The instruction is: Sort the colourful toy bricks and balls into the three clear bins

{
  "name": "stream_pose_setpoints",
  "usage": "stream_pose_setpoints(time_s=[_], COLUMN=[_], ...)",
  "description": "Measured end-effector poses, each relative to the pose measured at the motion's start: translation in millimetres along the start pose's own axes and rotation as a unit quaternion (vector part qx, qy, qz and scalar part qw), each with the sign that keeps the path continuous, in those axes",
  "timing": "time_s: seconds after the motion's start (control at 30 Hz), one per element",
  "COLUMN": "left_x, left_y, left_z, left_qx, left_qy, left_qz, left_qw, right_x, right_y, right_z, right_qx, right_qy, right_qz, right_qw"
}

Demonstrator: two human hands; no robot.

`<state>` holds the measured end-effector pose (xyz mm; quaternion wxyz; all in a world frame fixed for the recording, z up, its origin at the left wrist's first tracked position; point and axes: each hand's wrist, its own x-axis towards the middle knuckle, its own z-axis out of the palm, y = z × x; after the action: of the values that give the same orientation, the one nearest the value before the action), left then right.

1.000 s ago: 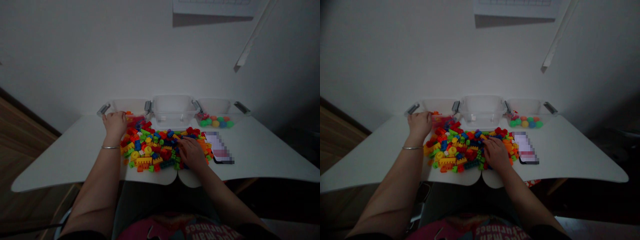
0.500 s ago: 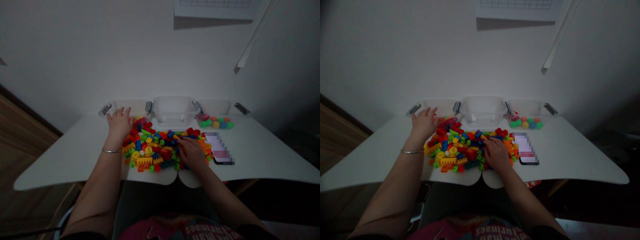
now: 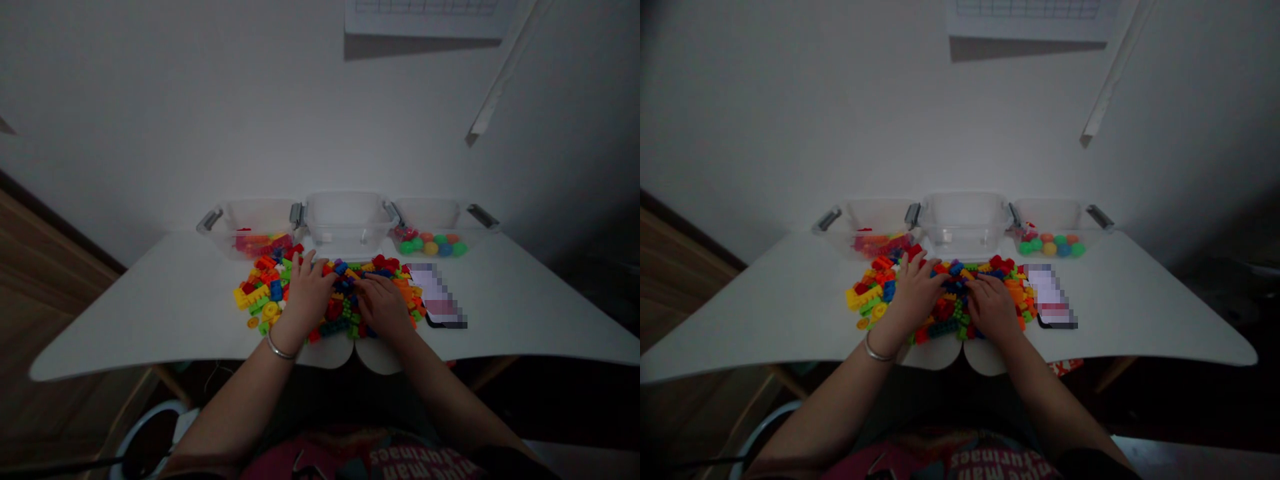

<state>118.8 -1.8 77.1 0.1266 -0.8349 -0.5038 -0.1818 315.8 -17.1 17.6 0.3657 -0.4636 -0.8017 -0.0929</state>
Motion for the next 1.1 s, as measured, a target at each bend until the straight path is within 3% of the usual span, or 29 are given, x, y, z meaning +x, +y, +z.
stream_pose_setpoints(time_s=[0.5, 1.1], left_x=[5.0, 15.5], left_y=[-4.4, -4.0], left_z=[11.2, 4.8], left_qx=[0.036, 0.025], left_qy=[-0.062, -0.103], left_qz=[-0.016, 0.04], left_qw=[0.997, 0.994], right_x=[0.8, -0.2], right_y=[1.8, 2.1], right_z=[0.6, 1.1], right_qx=[0.004, -0.002], right_qy=[0.015, 0.015], right_qz=[-0.008, -0.013], right_qw=[1.0, 1.0])
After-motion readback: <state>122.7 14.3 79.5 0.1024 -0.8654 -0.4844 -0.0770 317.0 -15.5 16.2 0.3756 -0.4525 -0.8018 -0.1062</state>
